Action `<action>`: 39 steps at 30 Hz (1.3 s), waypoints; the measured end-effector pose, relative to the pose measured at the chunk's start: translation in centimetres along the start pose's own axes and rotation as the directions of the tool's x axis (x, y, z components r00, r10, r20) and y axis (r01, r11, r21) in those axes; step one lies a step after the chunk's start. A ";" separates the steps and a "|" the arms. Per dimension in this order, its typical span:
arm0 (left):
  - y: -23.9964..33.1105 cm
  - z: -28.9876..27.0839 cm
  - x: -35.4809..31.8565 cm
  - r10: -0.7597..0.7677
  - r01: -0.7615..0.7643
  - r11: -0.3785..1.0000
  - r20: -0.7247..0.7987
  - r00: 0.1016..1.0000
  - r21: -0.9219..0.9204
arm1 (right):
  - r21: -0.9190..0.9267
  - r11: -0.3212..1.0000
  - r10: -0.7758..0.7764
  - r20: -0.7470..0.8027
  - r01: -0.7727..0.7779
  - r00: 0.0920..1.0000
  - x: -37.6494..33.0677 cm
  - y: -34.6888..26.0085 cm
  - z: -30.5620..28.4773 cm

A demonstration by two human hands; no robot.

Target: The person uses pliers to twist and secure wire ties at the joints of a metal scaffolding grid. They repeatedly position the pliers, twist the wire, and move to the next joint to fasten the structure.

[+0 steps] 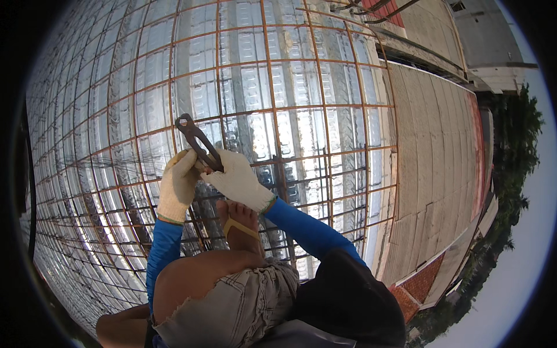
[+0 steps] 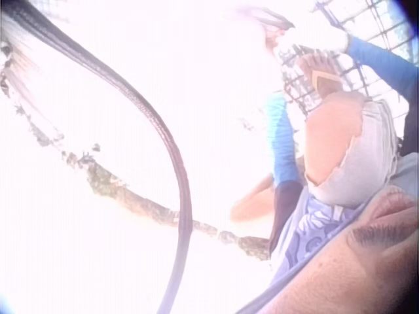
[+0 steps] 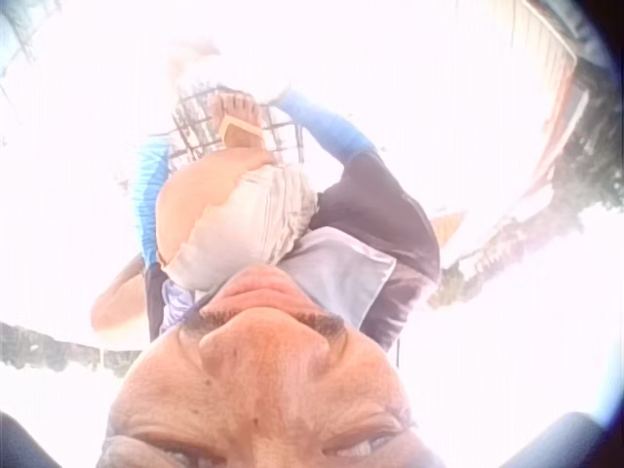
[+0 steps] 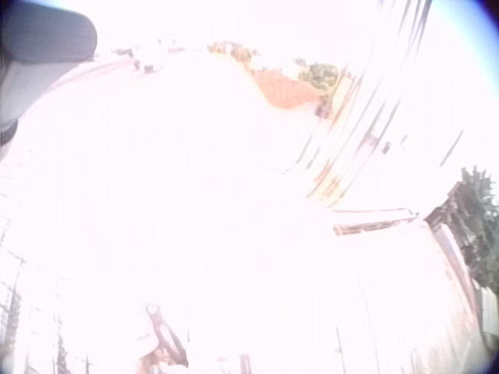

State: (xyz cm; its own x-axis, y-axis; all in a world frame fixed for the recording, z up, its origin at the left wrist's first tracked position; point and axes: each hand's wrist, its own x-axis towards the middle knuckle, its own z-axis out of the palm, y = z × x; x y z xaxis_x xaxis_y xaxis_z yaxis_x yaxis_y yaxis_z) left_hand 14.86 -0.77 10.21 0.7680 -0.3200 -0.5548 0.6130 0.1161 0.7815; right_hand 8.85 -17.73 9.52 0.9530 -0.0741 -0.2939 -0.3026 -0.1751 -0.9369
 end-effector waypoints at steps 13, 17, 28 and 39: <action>-0.4 6.8 1.1 -0.068 0.065 0.990 0.020 0.997 0.129 | 0.082 0.973 0.221 -0.100 -0.214 0.970 -2.0 0.1 -5.5; -3.6 6.3 2.2 -0.112 0.135 0.978 0.147 0.983 -0.160 | -0.198 0.971 0.104 -0.161 -0.135 0.982 -2.9 1.1 -5.5; -4.0 8.0 3.5 -0.026 -0.003 0.993 0.258 0.966 0.114 | 0.280 0.943 0.287 -0.404 -0.181 0.868 -4.4 4.0 -5.7; 4.0 -1.5 0.6 -0.164 0.120 0.947 0.128 0.978 0.299 | 0.259 0.926 0.292 -0.036 -0.273 0.956 0.4 -0.4 -0.3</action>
State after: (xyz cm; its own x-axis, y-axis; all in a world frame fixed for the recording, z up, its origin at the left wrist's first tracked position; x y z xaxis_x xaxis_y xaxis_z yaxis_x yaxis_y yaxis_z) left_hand 18.05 0.92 12.55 0.6265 -0.4527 -0.6344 0.6170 -0.2092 0.7586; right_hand 9.39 -17.93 9.84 0.8217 -0.1573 -0.5478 -0.5362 0.1125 -0.8365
